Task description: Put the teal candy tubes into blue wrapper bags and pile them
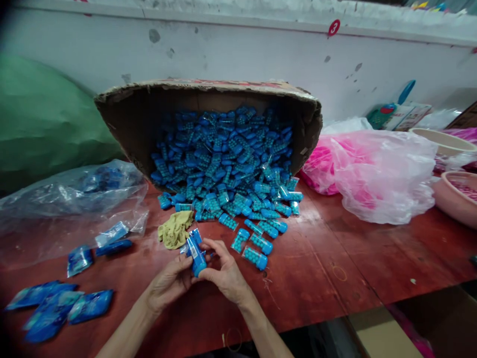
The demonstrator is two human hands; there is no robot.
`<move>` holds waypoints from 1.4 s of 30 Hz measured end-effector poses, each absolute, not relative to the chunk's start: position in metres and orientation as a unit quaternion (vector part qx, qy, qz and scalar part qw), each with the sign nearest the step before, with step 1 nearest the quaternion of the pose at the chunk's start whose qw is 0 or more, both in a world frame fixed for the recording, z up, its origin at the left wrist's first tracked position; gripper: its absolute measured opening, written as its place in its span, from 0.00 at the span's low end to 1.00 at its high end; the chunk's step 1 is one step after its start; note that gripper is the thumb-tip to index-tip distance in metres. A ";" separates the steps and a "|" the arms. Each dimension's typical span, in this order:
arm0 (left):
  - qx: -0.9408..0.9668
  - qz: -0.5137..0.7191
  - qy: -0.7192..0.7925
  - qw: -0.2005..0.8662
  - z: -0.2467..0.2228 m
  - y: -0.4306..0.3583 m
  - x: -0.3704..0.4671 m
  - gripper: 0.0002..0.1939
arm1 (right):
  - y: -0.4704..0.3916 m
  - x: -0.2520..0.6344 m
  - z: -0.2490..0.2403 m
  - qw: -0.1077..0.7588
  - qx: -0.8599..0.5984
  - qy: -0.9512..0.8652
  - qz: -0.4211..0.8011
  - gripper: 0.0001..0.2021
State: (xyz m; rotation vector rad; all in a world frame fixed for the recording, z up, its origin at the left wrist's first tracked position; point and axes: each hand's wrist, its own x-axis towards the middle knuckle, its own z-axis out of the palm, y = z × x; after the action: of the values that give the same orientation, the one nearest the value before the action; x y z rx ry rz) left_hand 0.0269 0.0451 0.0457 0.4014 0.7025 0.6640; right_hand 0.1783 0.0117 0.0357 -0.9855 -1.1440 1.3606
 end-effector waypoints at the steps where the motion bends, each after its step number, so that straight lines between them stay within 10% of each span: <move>1: 0.189 0.313 0.335 0.868 0.046 0.045 0.027 0.13 | 0.012 0.179 0.037 0.526 -0.422 -0.488 0.554 0.30; 18: 0.101 0.410 0.439 0.793 0.056 0.021 0.052 0.07 | 0.008 0.169 0.021 0.539 -0.471 -0.489 0.498 0.24; 30: -0.031 0.576 0.515 0.634 0.067 0.036 -0.056 0.18 | 0.038 0.171 0.024 0.337 -0.566 -0.687 0.307 0.09; 34: 0.131 0.506 0.569 0.635 0.050 0.030 -0.028 0.06 | 0.046 0.164 0.029 0.282 -0.569 -0.725 0.267 0.10; 42: 0.673 0.375 0.591 0.237 0.011 0.089 -0.009 0.14 | 0.098 0.139 0.021 0.190 -0.618 -0.738 0.194 0.12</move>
State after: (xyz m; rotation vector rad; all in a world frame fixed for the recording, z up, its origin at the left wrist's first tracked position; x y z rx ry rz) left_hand -0.0087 0.0894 0.0115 1.8458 1.6199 1.0286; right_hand 0.1389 0.0985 0.0209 -1.7363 -2.0741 0.5447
